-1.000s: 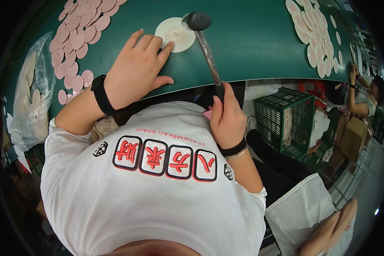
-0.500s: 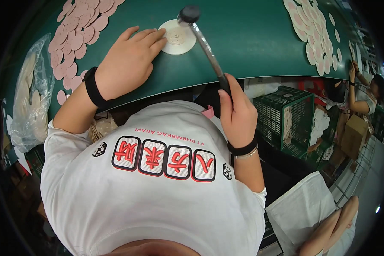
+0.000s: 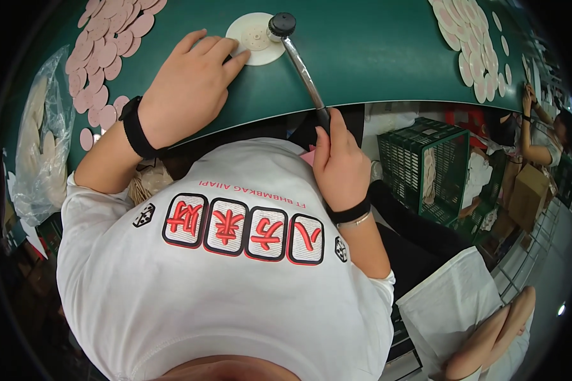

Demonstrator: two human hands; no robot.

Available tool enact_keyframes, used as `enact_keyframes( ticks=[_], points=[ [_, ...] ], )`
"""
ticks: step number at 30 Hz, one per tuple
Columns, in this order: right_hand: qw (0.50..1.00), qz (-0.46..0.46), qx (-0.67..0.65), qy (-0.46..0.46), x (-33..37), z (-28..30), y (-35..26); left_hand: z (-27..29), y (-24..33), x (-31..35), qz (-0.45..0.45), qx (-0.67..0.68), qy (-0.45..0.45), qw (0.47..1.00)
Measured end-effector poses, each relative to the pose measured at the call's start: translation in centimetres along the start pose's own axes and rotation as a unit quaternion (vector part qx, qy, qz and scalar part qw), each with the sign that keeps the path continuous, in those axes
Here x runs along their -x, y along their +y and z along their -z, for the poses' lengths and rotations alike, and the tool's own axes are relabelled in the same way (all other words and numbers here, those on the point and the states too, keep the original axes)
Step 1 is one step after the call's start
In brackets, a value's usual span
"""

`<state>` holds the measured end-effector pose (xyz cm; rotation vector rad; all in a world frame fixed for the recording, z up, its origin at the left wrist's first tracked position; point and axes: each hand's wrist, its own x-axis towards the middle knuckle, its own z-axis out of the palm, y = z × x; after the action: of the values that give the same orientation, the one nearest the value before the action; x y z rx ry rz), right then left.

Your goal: The person assembles components by placing a pink disc onto a white base and striking the center with a hammer. This process is repeated for several sets of parts, with the person occasionally turning the discs over.

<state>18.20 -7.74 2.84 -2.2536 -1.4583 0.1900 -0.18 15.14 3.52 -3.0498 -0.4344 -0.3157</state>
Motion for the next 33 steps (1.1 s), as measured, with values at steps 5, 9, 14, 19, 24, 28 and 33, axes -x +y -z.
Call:
enact_keyframes(
  ticks=[5, 9, 14, 19, 24, 28, 33],
  points=[
    [1.0, 0.001, 0.015, -0.011, -0.5, -0.2, 0.8, 1.6, 0.8, -0.3, 0.0, 0.118, -0.029, 0.993],
    [0.998, -0.013, -0.035, -0.05, -0.9, 1.4, 0.6, 0.4, 0.0, 0.0, 0.006, 0.08, 0.039, 0.996],
    [0.994, 0.008, -0.101, 0.048, 1.1, 1.4, 0.6, -0.3, -0.6, 0.0, -0.007, -0.009, 0.016, 1.0],
    [0.998, 0.001, -0.056, 0.01, 1.3, 0.9, 0.4, -0.6, -0.8, 0.5, -0.011, -0.019, 0.017, 1.0],
    [0.998, 0.0, -0.06, -0.008, 1.3, 1.0, 0.2, 0.1, -0.8, -0.4, -0.003, -0.009, -0.017, 1.0],
    [0.99, -0.018, -0.133, -0.035, 1.2, 2.1, 0.9, 0.6, -0.6, -0.9, 0.044, 0.052, -0.072, 0.995],
    [0.97, -0.052, -0.238, -0.026, 1.4, 1.7, 2.6, -2.2, -1.4, -1.3, 0.009, 0.109, 0.08, 0.991]
  ],
)
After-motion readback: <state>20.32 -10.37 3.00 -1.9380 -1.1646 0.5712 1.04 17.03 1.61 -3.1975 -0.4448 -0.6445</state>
